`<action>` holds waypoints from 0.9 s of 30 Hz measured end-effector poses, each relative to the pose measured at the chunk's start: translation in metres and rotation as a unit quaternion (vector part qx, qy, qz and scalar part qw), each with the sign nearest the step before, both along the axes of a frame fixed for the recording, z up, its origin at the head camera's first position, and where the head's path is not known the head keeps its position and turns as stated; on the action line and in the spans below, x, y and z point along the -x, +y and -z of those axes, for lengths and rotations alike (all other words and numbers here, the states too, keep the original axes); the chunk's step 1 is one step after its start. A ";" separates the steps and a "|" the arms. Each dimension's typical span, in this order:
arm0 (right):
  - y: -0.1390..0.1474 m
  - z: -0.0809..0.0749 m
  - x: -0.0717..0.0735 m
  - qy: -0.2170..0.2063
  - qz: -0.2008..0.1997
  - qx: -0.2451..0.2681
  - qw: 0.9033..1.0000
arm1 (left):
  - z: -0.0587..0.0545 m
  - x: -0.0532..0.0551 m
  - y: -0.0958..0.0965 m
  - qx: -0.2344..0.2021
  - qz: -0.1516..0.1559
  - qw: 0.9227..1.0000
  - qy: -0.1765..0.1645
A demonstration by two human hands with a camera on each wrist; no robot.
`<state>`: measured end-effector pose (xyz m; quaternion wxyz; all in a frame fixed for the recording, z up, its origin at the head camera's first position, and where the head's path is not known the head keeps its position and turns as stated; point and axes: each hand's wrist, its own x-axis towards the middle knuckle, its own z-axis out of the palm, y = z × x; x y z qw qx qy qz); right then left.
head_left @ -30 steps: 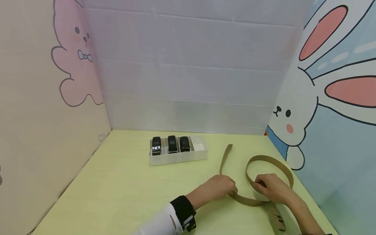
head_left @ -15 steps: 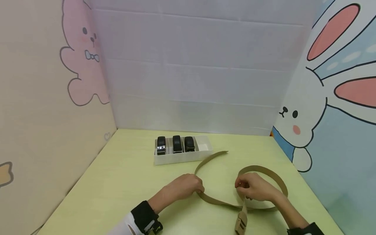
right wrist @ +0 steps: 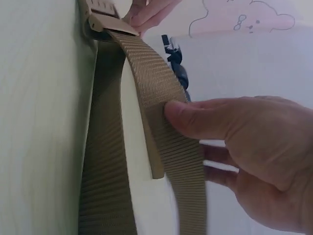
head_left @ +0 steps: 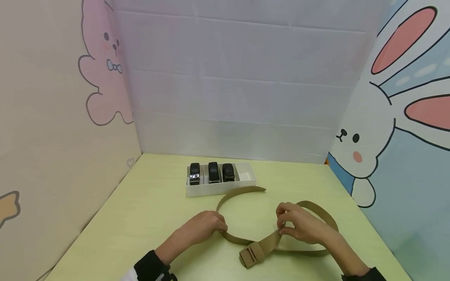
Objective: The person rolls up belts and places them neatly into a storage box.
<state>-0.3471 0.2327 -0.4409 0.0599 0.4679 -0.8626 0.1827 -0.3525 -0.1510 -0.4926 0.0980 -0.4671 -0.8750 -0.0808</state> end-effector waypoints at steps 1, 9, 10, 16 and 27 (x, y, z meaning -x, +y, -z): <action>-0.001 -0.001 -0.001 0.010 -0.012 0.013 1.000 | 0.000 0.000 -0.001 -0.002 0.000 1.000 -0.003; -0.001 -0.023 0.002 0.066 -0.045 0.160 0.984 | 0.002 -0.001 -0.004 -0.009 -0.003 1.000 -0.007; -0.001 -0.024 0.005 0.083 -0.032 0.166 0.982 | 0.002 -0.002 -0.005 -0.011 -0.003 1.000 -0.007; 0.005 -0.011 0.028 0.149 0.074 0.106 0.980 | -0.001 -0.008 -0.003 -0.015 0.003 1.000 -0.006; 0.006 0.013 0.081 -0.011 0.203 0.049 0.978 | -0.001 -0.020 0.008 -0.038 0.030 0.999 -0.019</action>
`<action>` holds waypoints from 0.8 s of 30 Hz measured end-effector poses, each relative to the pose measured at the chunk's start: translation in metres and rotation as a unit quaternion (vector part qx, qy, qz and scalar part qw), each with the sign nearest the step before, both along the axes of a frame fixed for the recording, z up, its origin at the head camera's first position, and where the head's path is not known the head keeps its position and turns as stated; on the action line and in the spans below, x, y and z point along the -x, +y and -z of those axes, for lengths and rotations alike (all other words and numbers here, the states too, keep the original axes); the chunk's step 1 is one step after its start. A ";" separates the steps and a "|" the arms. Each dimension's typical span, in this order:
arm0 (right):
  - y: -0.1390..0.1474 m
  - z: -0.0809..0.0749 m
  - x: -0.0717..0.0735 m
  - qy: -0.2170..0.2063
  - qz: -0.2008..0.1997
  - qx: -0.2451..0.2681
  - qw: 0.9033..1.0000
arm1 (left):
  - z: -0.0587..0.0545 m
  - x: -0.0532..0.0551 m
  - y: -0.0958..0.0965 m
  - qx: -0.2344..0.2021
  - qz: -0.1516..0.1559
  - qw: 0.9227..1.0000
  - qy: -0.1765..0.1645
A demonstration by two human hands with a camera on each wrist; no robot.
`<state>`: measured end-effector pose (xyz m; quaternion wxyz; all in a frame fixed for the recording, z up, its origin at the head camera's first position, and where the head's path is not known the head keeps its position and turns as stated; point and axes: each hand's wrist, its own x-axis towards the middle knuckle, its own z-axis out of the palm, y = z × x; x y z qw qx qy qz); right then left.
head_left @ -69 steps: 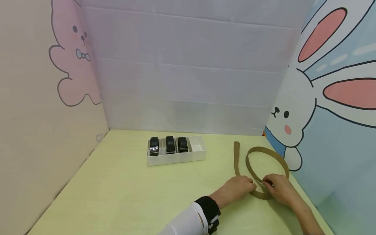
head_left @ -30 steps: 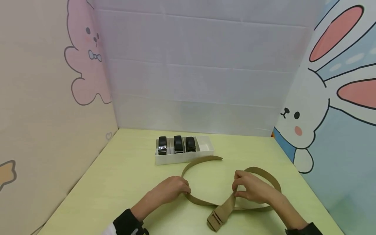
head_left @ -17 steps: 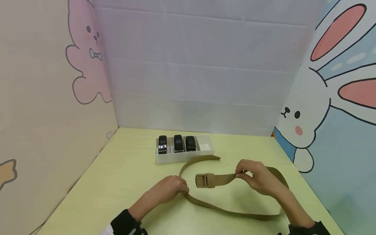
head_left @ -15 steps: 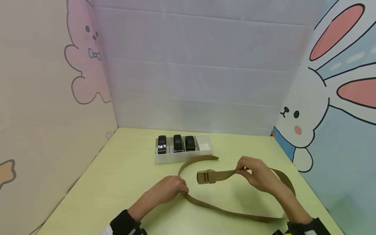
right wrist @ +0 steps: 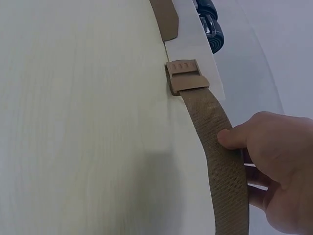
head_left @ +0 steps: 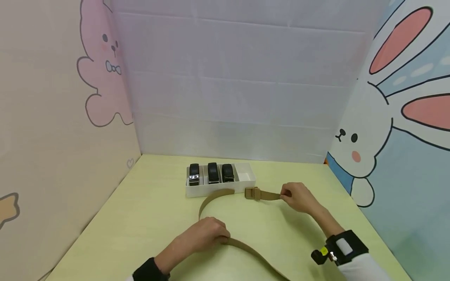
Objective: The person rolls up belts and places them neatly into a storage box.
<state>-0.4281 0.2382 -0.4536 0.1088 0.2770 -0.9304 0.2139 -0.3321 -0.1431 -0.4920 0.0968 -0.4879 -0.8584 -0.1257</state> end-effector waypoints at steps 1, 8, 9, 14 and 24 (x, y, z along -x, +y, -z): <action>-0.002 0.002 0.003 -0.004 0.004 -0.001 1.000 | 0.000 -0.001 0.003 0.001 -0.002 1.000 -0.002; -0.018 0.005 0.007 0.008 -0.007 -0.043 0.999 | 0.002 -0.003 0.021 -0.003 -0.013 1.000 -0.026; -0.021 0.003 0.003 0.013 -0.013 -0.049 0.999 | 0.002 -0.004 0.022 -0.007 -0.014 0.999 -0.029; -0.038 -0.011 -0.035 -0.036 -0.102 -0.050 0.993 | 0.003 -0.005 0.022 -0.019 -0.017 0.999 -0.035; -0.048 -0.015 -0.121 -0.204 -0.167 -0.142 0.954 | 0.001 -0.003 0.009 -0.037 -0.016 0.998 -0.053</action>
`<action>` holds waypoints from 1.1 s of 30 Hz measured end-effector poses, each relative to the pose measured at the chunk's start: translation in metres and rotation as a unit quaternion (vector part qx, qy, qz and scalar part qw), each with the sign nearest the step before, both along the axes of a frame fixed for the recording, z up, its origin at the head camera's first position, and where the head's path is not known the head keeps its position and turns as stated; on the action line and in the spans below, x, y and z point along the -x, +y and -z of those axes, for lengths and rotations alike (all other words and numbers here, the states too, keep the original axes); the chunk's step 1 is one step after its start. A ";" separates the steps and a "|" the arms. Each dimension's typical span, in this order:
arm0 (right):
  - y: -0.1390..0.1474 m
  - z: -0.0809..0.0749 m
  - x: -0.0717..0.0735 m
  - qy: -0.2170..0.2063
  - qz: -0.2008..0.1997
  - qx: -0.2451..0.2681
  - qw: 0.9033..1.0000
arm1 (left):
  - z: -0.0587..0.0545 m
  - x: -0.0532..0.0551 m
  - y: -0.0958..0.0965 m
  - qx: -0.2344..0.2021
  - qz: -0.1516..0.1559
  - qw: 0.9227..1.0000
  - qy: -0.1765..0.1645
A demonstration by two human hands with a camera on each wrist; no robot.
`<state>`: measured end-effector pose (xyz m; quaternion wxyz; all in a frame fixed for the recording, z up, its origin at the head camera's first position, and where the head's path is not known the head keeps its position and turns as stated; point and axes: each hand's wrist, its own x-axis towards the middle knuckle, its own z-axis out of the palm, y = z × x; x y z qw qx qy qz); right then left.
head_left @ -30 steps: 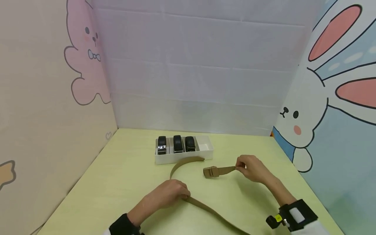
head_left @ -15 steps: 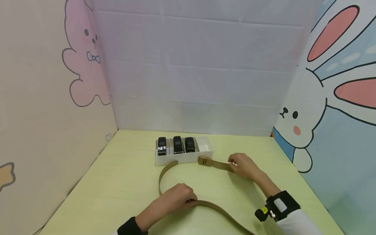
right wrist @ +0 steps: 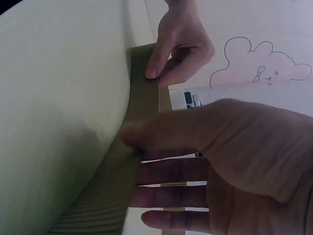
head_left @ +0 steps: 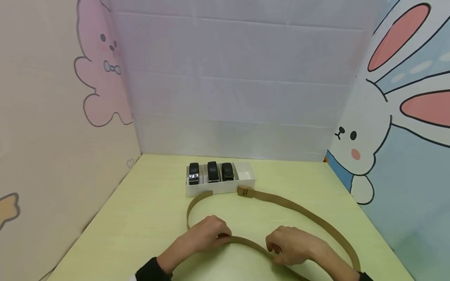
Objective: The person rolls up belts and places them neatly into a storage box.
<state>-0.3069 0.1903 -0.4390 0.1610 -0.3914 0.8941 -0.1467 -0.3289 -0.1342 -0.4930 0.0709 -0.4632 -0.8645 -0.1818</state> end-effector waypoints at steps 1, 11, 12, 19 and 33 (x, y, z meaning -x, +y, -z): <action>0.001 0.002 -0.003 0.001 0.002 -0.004 1.000 | 0.000 0.000 -0.001 0.003 -0.001 1.000 -0.003; 0.009 0.016 0.013 0.198 0.022 0.002 0.980 | 0.000 0.000 0.002 0.022 0.013 1.000 0.003; 0.009 0.018 0.015 0.211 0.023 0.002 0.977 | 0.000 0.000 0.002 0.022 0.013 1.000 0.001; 0.014 0.027 0.019 0.216 0.029 0.015 0.976 | -0.005 0.014 -0.020 -0.058 -0.065 0.996 -0.009; 0.013 0.035 0.024 0.275 0.001 0.057 0.960 | -0.005 0.033 -0.069 -0.077 -0.372 0.921 -0.086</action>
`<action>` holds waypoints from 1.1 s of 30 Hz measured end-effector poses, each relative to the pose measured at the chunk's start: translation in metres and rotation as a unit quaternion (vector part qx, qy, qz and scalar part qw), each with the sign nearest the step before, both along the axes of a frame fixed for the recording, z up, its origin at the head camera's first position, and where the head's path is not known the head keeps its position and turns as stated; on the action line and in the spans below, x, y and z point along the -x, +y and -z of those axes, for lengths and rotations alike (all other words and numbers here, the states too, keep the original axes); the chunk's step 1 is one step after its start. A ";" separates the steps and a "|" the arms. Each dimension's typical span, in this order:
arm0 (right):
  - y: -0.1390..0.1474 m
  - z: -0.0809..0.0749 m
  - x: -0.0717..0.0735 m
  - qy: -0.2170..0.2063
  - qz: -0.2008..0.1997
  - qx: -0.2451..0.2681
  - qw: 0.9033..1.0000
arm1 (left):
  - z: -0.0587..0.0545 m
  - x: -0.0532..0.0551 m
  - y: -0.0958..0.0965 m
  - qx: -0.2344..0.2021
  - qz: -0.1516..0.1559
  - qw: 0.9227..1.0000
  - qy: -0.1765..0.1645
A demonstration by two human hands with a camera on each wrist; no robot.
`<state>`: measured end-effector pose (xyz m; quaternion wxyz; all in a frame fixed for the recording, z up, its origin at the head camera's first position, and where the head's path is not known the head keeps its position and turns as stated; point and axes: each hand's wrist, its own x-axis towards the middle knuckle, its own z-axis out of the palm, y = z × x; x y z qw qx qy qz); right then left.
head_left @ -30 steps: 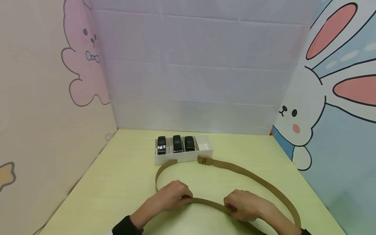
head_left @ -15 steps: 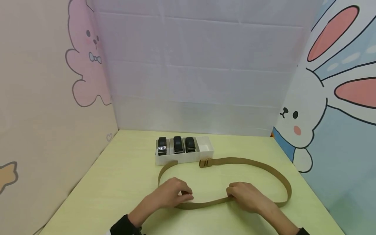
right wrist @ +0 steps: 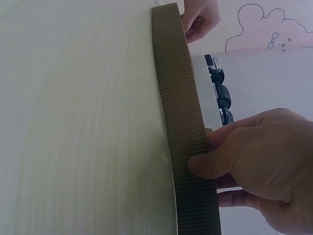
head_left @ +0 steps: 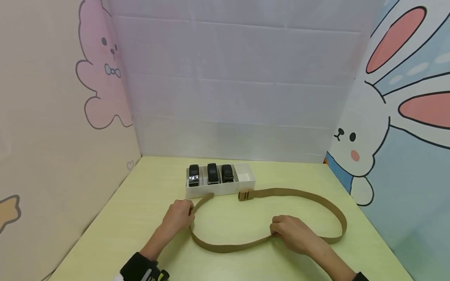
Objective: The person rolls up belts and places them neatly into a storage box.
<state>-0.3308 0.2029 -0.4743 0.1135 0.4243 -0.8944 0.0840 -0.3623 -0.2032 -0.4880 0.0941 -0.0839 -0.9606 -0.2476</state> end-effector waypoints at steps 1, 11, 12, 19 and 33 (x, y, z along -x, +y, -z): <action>-0.002 0.001 0.001 0.010 -0.007 0.004 1.000 | 0.002 0.001 0.001 -0.003 0.013 1.000 0.004; -0.027 0.011 0.017 0.058 -0.091 0.075 0.991 | 0.010 0.027 0.043 0.041 0.140 0.988 0.061; -0.030 0.011 0.018 0.059 -0.094 0.081 0.991 | 0.009 0.029 0.048 0.045 0.155 0.985 0.068; -0.044 0.010 0.019 0.045 -0.104 0.076 0.991 | 0.006 0.039 0.080 0.055 0.215 0.970 0.095; -0.063 -0.009 0.046 0.072 -0.124 -0.026 0.989 | 0.009 0.054 0.085 0.083 0.231 0.961 0.125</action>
